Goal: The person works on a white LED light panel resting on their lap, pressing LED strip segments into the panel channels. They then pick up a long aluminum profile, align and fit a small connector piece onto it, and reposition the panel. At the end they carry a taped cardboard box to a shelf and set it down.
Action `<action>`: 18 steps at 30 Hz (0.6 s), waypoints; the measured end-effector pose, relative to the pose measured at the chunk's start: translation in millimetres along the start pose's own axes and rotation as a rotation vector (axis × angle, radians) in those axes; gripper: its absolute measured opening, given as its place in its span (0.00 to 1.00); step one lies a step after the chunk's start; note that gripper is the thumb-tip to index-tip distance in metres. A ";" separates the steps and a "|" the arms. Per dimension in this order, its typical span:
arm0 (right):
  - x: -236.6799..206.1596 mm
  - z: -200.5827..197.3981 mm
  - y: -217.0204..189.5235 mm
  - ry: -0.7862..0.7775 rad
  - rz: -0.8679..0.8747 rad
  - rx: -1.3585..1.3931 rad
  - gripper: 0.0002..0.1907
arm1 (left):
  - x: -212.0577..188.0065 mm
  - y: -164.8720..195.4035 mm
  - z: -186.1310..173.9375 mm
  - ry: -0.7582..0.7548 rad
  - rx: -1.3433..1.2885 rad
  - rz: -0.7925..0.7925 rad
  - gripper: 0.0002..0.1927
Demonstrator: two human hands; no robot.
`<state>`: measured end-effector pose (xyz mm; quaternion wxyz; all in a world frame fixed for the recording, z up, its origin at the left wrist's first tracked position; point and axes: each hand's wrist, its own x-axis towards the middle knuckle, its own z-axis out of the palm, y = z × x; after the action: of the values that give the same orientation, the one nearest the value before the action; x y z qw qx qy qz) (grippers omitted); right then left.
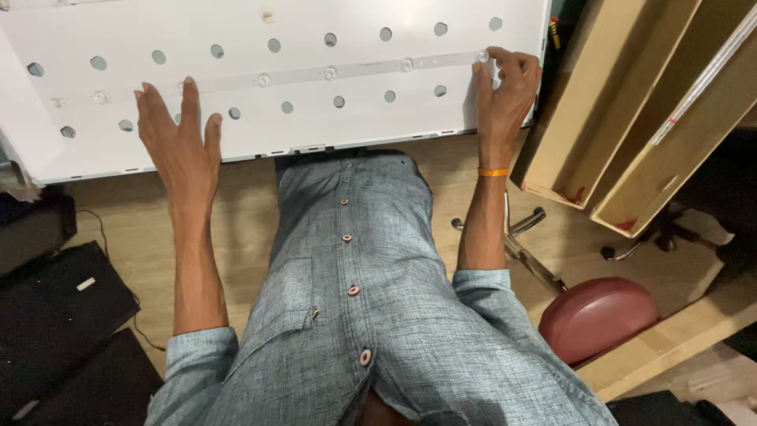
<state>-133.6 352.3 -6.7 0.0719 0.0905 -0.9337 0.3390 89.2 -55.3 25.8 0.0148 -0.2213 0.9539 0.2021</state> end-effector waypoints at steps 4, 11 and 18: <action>-0.8 -0.7 -1.0 0.005 -0.017 -0.028 0.13 | -0.4 3.8 -0.3 -0.003 0.001 -0.004 0.27; 4.3 -8.8 -0.9 -0.032 0.012 0.070 0.16 | -1.1 9.5 -3.5 -0.011 0.005 -0.011 0.27; 37.7 -2.3 5.9 0.096 -0.146 0.096 0.09 | 3.7 17.3 -7.1 -0.003 0.021 0.015 0.34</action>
<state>-171.4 353.7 -1.3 0.1367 0.1451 -0.9027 0.3813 78.8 -45.5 38.4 0.0168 -0.2136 0.9576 0.1926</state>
